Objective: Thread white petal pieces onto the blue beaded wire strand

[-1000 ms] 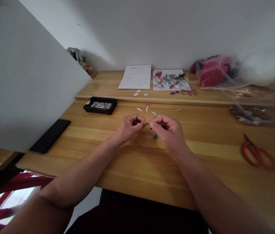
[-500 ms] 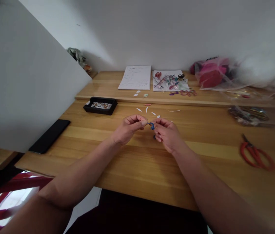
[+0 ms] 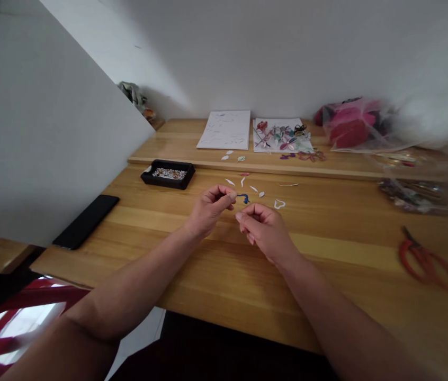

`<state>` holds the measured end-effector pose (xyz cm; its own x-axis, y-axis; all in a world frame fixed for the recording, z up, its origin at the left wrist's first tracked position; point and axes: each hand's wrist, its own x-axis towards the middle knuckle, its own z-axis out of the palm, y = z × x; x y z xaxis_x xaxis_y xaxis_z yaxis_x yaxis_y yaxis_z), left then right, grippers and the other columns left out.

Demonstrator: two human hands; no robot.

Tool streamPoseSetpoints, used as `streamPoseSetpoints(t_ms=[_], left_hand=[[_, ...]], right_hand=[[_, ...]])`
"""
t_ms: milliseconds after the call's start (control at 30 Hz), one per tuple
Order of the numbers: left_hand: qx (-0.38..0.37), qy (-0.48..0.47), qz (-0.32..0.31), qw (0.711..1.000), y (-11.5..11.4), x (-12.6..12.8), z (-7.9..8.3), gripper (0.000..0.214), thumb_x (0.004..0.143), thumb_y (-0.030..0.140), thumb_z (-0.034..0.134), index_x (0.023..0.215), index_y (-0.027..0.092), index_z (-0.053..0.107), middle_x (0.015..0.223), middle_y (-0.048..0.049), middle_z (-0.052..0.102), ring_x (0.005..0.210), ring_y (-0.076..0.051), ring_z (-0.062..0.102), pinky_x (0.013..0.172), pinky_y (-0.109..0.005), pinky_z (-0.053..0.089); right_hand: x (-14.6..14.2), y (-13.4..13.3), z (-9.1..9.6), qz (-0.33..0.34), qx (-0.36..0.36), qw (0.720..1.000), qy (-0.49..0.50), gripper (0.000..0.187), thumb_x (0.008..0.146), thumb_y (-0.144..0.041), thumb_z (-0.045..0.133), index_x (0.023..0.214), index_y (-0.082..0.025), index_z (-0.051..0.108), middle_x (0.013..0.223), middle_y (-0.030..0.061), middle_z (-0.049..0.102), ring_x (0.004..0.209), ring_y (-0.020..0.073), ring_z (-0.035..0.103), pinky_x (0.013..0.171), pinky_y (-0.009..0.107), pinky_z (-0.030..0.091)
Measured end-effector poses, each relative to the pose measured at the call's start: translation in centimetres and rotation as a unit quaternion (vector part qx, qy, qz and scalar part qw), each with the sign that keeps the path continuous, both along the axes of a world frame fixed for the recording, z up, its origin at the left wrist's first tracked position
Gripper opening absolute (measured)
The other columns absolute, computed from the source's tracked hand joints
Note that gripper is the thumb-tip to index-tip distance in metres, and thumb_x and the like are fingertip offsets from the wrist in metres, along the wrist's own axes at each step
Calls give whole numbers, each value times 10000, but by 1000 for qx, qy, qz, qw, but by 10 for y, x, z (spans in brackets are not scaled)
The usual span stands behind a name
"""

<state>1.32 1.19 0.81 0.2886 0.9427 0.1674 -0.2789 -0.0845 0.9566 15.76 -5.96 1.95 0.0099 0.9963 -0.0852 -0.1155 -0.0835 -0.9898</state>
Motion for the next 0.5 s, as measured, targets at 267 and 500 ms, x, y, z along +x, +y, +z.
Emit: streamPoseSetpoints(t_ms=[267,500], left_hand=[[77,106,-18,991,-2,0,0,199,781,329,755,779,155,658,762,-24,659,684,-110,567,664,-265,454],[127,152,-100,975,-5,-6,7,185,829,334,722,809,154,683,808,-43,682,730,-127,578,681,-266,439]], right_hand=[[3,-7,9,-47,143,967,-205,162,872,-324,694,756,-219,655,627,-27,529,558,110,405,520,273,313],[16,-2,22,-51,122,973,-188,187,843,-339,722,717,-214,664,593,-29,478,550,106,366,514,276,279]])
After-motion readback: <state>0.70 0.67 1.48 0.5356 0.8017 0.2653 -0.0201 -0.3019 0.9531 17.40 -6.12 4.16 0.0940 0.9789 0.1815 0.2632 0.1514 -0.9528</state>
